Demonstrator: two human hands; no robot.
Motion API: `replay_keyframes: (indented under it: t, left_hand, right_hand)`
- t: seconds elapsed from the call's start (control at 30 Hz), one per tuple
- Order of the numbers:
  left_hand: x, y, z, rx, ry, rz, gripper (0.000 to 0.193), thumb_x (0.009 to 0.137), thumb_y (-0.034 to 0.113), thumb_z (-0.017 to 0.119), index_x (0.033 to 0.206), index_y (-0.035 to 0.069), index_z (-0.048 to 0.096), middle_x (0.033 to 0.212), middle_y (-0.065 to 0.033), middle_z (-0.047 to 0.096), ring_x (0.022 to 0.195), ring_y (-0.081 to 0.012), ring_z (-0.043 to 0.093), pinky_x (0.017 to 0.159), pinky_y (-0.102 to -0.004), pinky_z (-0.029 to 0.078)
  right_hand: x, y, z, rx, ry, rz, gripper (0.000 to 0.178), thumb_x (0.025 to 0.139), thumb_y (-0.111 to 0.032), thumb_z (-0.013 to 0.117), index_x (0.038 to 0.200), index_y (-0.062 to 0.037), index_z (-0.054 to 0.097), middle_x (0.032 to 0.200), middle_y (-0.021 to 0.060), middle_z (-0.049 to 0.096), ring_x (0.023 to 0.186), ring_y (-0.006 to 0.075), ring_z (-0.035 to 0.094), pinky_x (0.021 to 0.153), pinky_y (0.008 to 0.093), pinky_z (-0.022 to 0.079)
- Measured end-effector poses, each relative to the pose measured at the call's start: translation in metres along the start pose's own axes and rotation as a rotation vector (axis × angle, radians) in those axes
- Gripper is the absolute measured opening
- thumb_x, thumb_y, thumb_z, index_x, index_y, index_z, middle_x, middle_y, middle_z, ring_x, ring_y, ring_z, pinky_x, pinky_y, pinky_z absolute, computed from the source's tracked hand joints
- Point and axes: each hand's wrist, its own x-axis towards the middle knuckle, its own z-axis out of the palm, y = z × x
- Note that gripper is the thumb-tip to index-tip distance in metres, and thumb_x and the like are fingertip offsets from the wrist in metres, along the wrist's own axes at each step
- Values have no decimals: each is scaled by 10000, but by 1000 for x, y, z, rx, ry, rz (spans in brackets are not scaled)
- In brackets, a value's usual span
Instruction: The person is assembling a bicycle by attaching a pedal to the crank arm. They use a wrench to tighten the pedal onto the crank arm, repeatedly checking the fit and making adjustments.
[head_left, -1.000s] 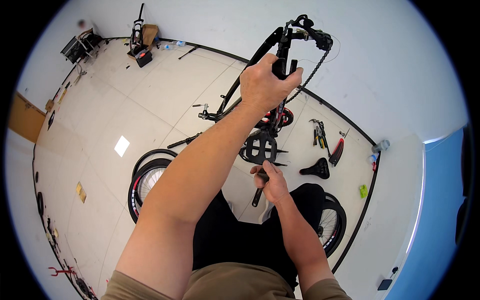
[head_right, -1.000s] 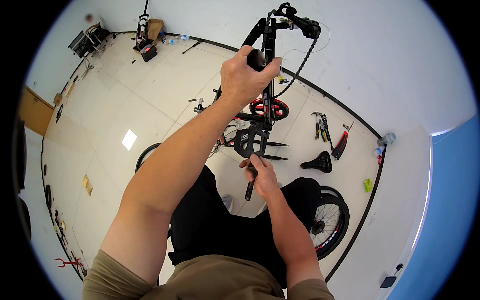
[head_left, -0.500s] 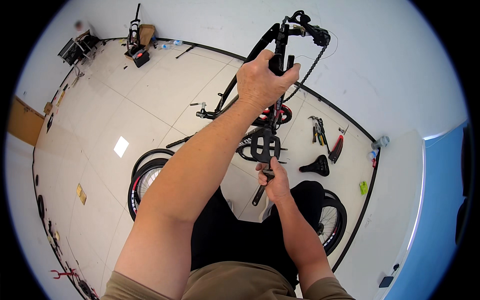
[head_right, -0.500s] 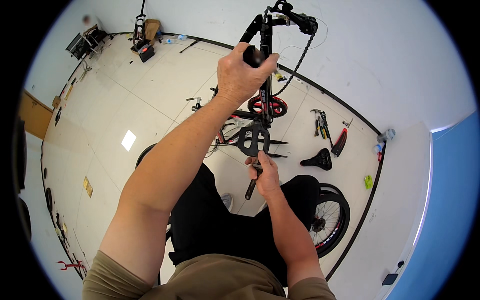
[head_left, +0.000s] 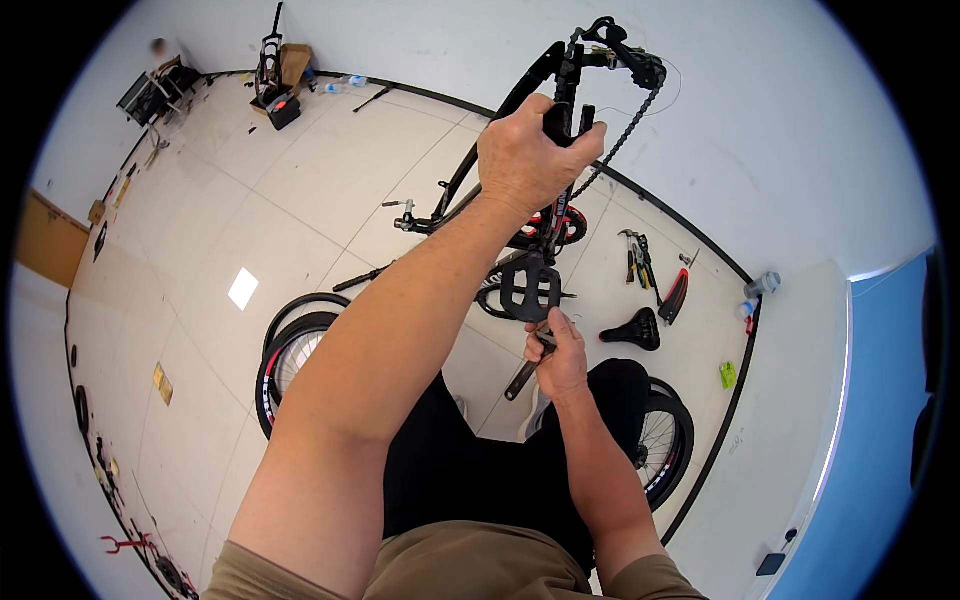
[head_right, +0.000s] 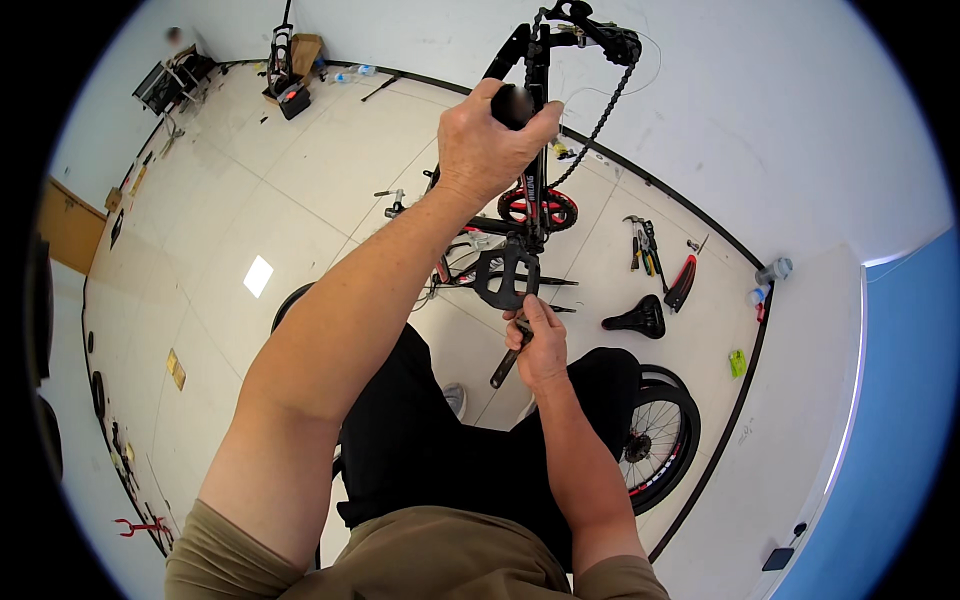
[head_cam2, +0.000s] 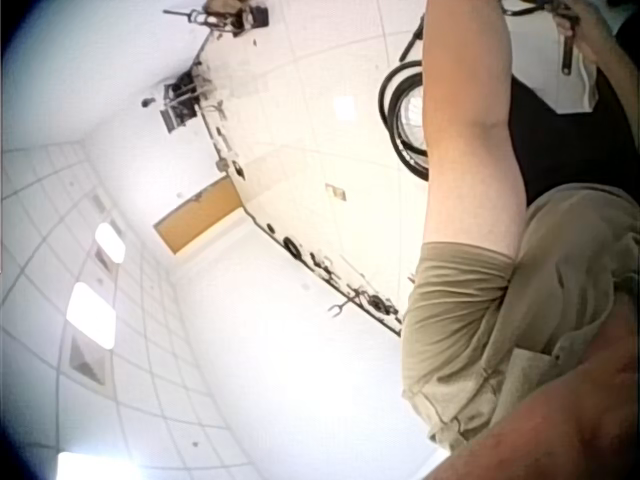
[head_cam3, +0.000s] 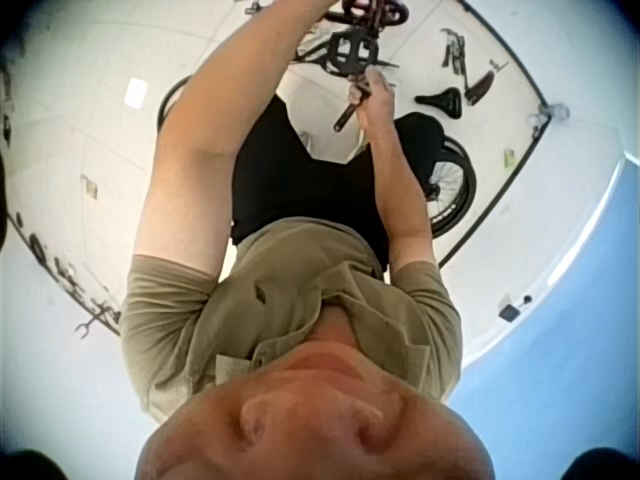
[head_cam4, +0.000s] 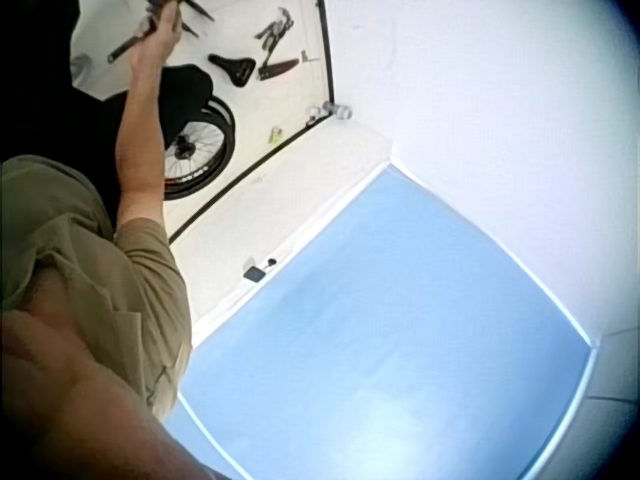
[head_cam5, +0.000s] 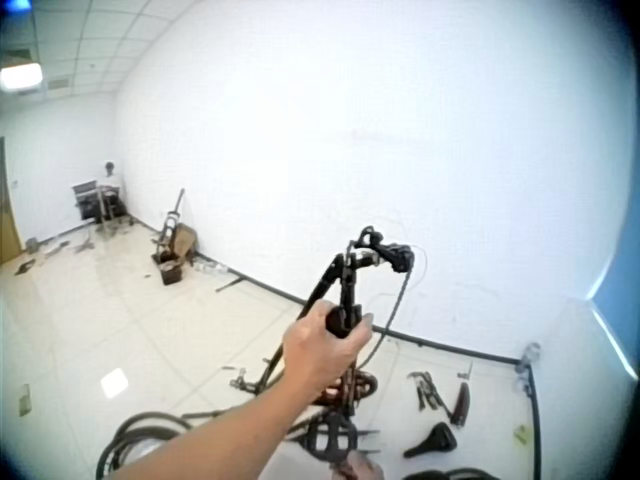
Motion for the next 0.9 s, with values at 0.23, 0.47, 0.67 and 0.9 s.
replay_keyframes:
  t: [0.23, 0.47, 0.67, 0.9]
  left_hand:
    - [1, 0, 0, 8, -19, -12, 397, 709, 350, 812, 685, 28, 582, 574, -43, 623, 477, -184, 573, 547, -308, 516]
    - [0, 0, 2, 14, -20, -21, 422, 706, 390, 800, 735, 16, 609, 577, -62, 631, 489, -215, 599, 545, -332, 525]
    - [1, -3, 1, 4, -52, -39, 453, 705, 418, 787, 797, -3, 646, 587, -80, 646, 507, -249, 628, 551, -358, 537]
    - [2, -1, 1, -30, -36, -41, 464, 693, 438, 782, 807, 5, 656, 577, -91, 646, 509, -283, 641, 549, -382, 541]
  right_hand:
    - [4, 3, 4, -46, -29, 34, 305, 990, -320, 639, 1077, -29, 616, 899, 79, 615, 615, 98, 465, 530, 251, 369]
    - [6, 8, 6, -95, -14, 91, 309, 987, -315, 645, 1065, -19, 604, 891, 82, 612, 597, 90, 459, 512, 241, 363]
    - [10, 9, 11, -192, -23, 132, 290, 993, -312, 628, 1001, -25, 582, 906, 94, 600, 606, 101, 445, 522, 251, 359]
    - [19, 15, 13, -272, -68, 178, 290, 971, -292, 656, 1002, -13, 585, 882, 86, 605, 597, 85, 438, 512, 241, 351]
